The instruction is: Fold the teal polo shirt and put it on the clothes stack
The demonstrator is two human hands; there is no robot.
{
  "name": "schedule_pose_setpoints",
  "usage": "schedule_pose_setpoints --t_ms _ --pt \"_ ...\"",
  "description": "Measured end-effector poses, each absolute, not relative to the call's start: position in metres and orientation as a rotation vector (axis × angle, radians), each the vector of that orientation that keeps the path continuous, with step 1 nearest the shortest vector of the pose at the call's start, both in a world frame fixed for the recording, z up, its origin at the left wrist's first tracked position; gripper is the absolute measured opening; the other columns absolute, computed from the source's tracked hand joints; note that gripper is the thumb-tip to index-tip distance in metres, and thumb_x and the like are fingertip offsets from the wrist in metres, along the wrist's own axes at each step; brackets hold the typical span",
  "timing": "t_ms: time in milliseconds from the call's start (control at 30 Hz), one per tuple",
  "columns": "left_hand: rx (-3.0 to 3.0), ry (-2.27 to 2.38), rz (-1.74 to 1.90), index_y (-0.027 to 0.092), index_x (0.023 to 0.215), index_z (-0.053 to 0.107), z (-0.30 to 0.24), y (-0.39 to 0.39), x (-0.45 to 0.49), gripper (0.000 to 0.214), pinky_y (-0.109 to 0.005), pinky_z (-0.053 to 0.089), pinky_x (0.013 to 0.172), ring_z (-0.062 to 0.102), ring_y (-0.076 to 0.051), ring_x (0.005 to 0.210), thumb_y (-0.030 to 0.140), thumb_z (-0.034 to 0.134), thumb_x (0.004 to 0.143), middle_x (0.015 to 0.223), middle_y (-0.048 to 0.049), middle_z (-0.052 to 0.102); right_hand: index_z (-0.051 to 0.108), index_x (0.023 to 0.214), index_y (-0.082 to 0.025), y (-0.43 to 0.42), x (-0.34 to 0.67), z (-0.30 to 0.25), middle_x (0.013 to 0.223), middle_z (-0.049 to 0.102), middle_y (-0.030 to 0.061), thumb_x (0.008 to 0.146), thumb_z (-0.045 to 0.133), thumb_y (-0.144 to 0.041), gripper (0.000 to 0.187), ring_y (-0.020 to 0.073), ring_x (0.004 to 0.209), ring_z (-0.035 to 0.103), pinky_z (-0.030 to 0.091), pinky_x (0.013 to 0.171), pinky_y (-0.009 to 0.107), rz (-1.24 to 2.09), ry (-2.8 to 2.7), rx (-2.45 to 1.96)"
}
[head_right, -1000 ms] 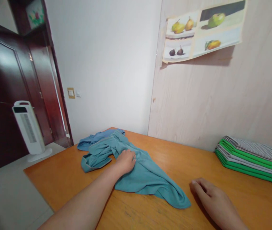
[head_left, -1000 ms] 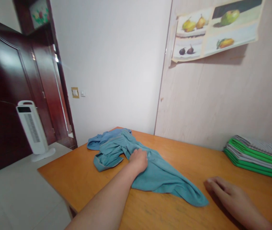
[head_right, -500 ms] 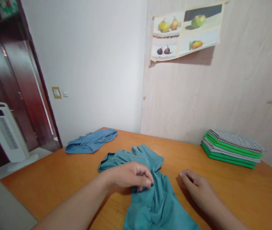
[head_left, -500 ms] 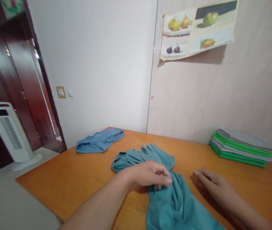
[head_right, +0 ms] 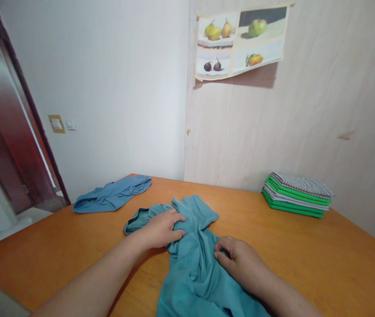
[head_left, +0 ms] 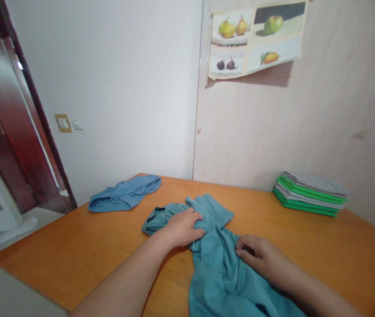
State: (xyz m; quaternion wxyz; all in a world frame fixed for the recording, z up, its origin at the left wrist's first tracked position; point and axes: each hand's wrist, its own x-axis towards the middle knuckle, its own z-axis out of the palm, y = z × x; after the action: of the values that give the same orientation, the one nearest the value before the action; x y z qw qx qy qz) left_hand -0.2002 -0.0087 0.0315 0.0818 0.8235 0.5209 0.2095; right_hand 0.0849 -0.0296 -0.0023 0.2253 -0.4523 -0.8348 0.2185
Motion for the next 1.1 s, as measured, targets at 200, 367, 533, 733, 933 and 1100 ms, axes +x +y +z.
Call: schedule_pose_setpoints --t_ms 200,367,533,733,933,1100 --pt "2.427 1.535 0.748 0.021 0.081 0.064 0.032 0.000 -0.202 0.015 -0.025 0.042 0.069 0.060 -0.018 0.081 0.013 0.055 0.074 0.087 -0.0017 0.066 0.058 0.073 -0.020 -0.028 0.091 0.001 0.070 0.062 -0.0007 0.085 0.049 -0.024 0.015 0.0147 0.067 0.056 0.039 0.061 0.024 0.608 -2.294 -1.337" --pt "2.307 1.431 0.890 0.020 0.080 0.057 0.033 0.001 -0.199 0.010 -0.025 0.041 0.065 0.056 -0.017 0.074 0.015 0.047 0.080 0.078 0.0002 0.062 0.052 0.064 -0.019 -0.031 0.103 0.005 0.060 0.054 -0.0039 0.083 0.052 -0.026 0.020 0.0112 0.058 0.049 0.034 0.054 0.023 0.844 -2.363 -1.367" --pt "2.062 1.029 0.848 0.020 0.080 0.054 0.035 -0.008 -0.187 0.007 -0.027 0.047 0.080 0.062 -0.018 0.096 0.017 0.048 0.081 0.095 -0.0026 0.066 0.063 0.078 -0.020 -0.024 0.107 0.007 0.070 0.063 0.0007 0.091 0.046 -0.047 0.034 0.0161 0.065 0.057 0.041 0.058 0.026 0.517 -2.189 -1.446" --pt "2.148 0.959 0.759 0.021 0.107 0.062 0.038 -0.024 -0.178 0.030 -0.030 0.048 0.083 0.060 -0.020 0.096 0.037 0.068 0.082 0.103 -0.0036 0.064 0.044 0.145 -0.023 -0.018 0.101 -0.002 0.142 0.052 0.0101 0.089 0.050 -0.035 0.058 0.0272 0.124 0.052 0.041 0.102 0.042 0.253 -2.150 -1.236" --pt "2.399 1.028 0.762 0.023 0.103 0.070 0.039 -0.018 -0.182 0.027 -0.030 0.046 0.083 0.059 -0.019 0.092 0.021 0.065 0.077 0.096 -0.0021 0.062 0.062 0.128 -0.027 -0.023 0.085 0.001 0.113 0.067 0.0079 0.087 0.048 -0.023 0.043 0.0245 0.106 0.059 0.043 0.093 0.037 0.190 -2.439 -1.301" --pt "2.379 1.241 1.018 0.022 0.082 0.068 0.040 -0.001 -0.199 0.023 -0.029 0.045 0.080 0.060 -0.019 0.088 0.011 0.050 0.073 0.087 -0.0018 0.063 0.068 0.088 -0.023 -0.022 0.099 0.017 0.091 0.069 0.0068 0.085 0.046 -0.025 0.022 0.0239 0.089 0.063 0.041 0.077 0.033 0.002 -2.414 -1.643"
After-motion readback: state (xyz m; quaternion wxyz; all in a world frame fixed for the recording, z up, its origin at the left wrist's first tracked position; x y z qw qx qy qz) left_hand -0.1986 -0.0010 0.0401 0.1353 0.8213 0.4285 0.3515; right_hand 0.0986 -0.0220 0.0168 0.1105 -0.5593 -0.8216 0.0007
